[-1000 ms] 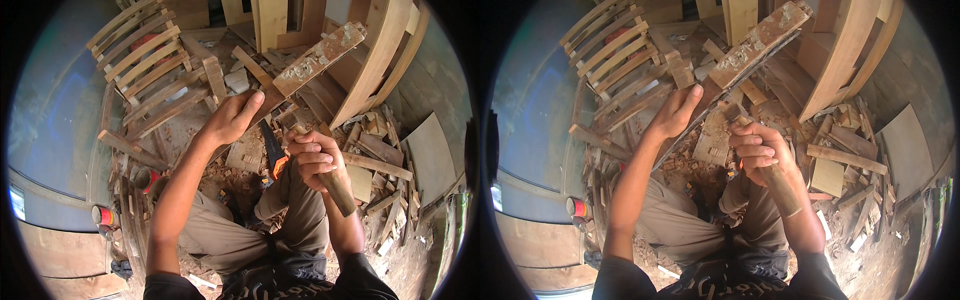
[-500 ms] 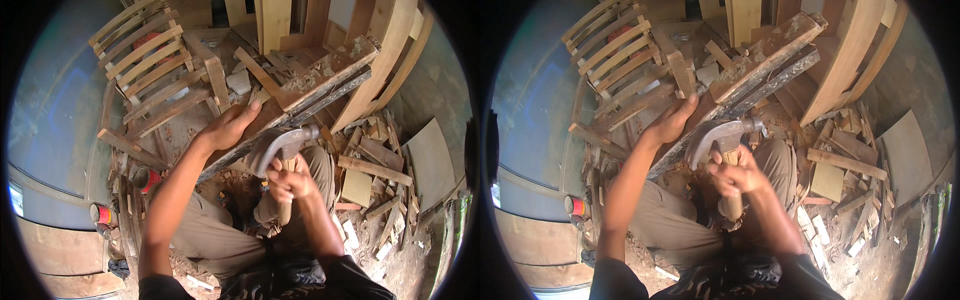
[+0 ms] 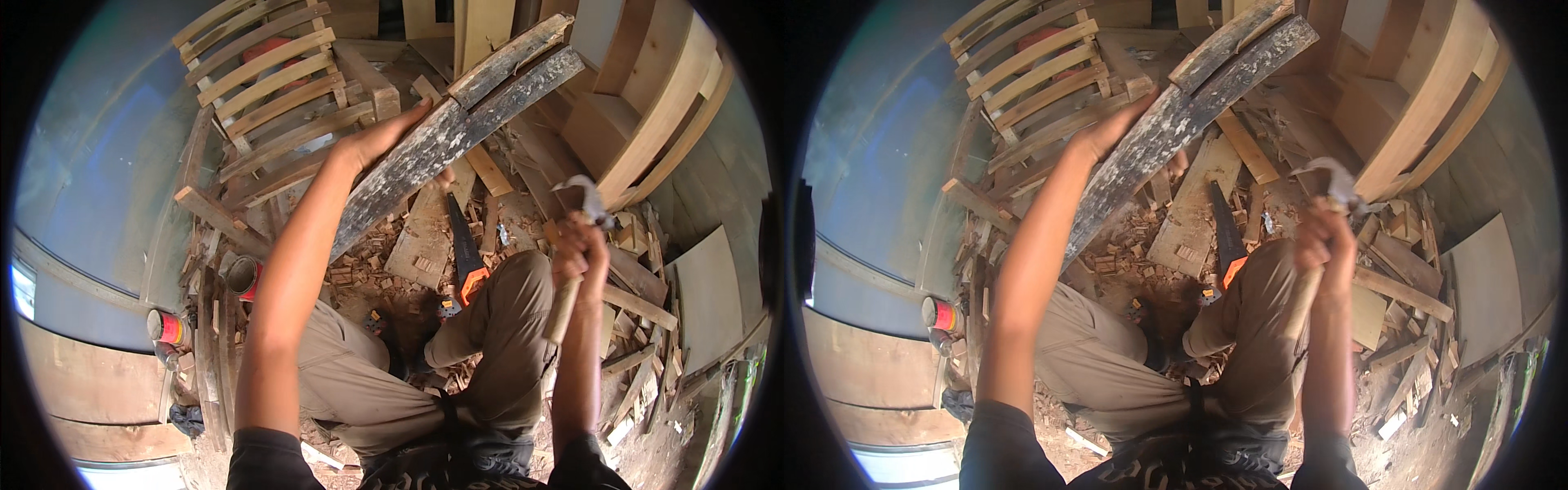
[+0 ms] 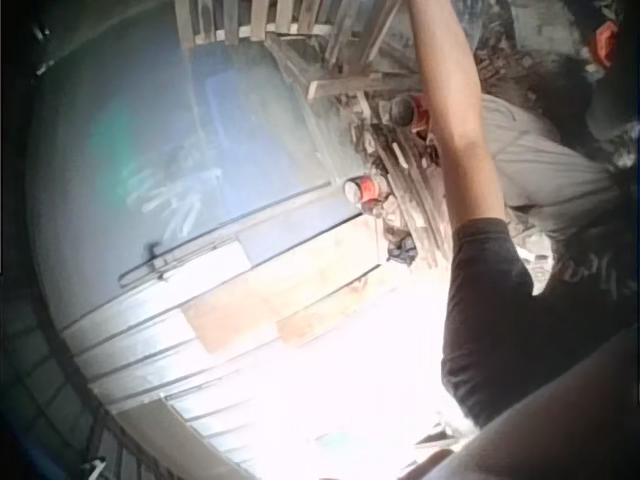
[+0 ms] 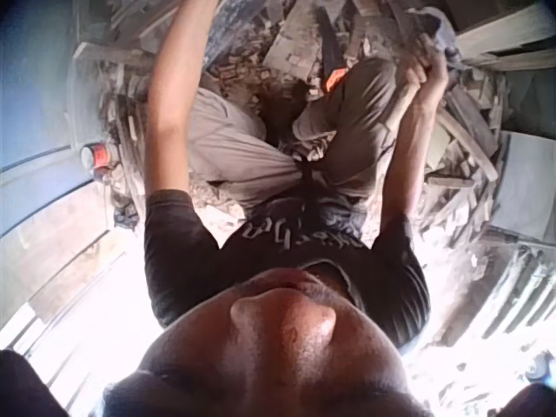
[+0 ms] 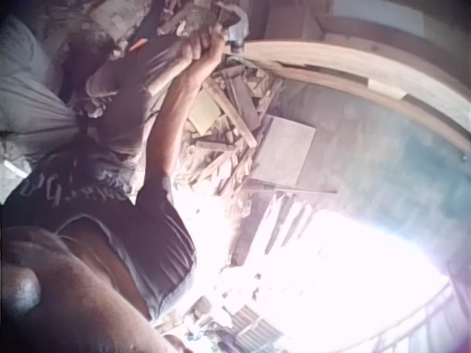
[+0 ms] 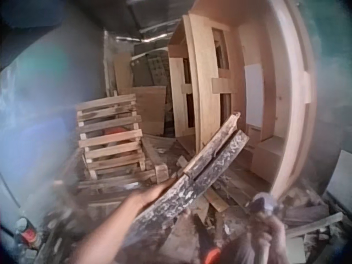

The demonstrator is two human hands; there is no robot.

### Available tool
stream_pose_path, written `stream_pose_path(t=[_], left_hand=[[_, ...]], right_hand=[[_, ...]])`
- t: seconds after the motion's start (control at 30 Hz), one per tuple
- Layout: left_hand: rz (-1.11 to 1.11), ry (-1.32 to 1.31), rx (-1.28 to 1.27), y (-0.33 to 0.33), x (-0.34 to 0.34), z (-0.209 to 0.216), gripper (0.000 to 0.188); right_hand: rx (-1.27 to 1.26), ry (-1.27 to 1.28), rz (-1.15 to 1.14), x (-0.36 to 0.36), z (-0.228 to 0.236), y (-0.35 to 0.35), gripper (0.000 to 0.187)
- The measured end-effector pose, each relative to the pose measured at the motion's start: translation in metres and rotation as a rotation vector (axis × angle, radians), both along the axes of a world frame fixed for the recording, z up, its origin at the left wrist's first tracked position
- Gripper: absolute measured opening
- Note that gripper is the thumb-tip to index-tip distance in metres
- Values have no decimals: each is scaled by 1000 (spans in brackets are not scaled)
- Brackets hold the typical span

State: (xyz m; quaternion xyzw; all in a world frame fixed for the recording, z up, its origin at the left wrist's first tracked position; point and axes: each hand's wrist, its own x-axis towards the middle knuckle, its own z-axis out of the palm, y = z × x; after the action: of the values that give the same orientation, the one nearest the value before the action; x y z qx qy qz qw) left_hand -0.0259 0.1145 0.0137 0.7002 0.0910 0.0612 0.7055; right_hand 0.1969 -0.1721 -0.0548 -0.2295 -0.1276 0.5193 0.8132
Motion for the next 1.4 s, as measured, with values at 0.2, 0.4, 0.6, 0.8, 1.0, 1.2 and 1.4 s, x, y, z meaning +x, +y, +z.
stream_pose_path(t=[0.2, 0.4, 0.6, 0.8, 1.0, 1.2, 1.4], left_hand=[[113, 171, 133, 33, 21, -3, 83], [242, 132, 433, 47, 87, -82, 112], [155, 265, 362, 81, 122, -163, 88], [130, 515, 338, 127, 156, -261, 80], [248, 618, 331, 142, 154, -320, 78], [393, 673, 478, 123, 153, -389, 72], [553, 633, 868, 109, 132, -458, 65]], right_hand=[[-216, -465, -181, 74, 17, 29, 19], [-973, -1243, -278, 139, -162, 26, 29], [-1394, -1484, -135, 89, -374, 6, 34], [-1367, -1599, 36, 57, -426, -37, 41], [-991, -1848, -41, 7, -403, -11, 48], [-1062, -1933, 213, -5, -411, 22, 60], [-1022, -1830, 126, 11, -416, 26, 71]])
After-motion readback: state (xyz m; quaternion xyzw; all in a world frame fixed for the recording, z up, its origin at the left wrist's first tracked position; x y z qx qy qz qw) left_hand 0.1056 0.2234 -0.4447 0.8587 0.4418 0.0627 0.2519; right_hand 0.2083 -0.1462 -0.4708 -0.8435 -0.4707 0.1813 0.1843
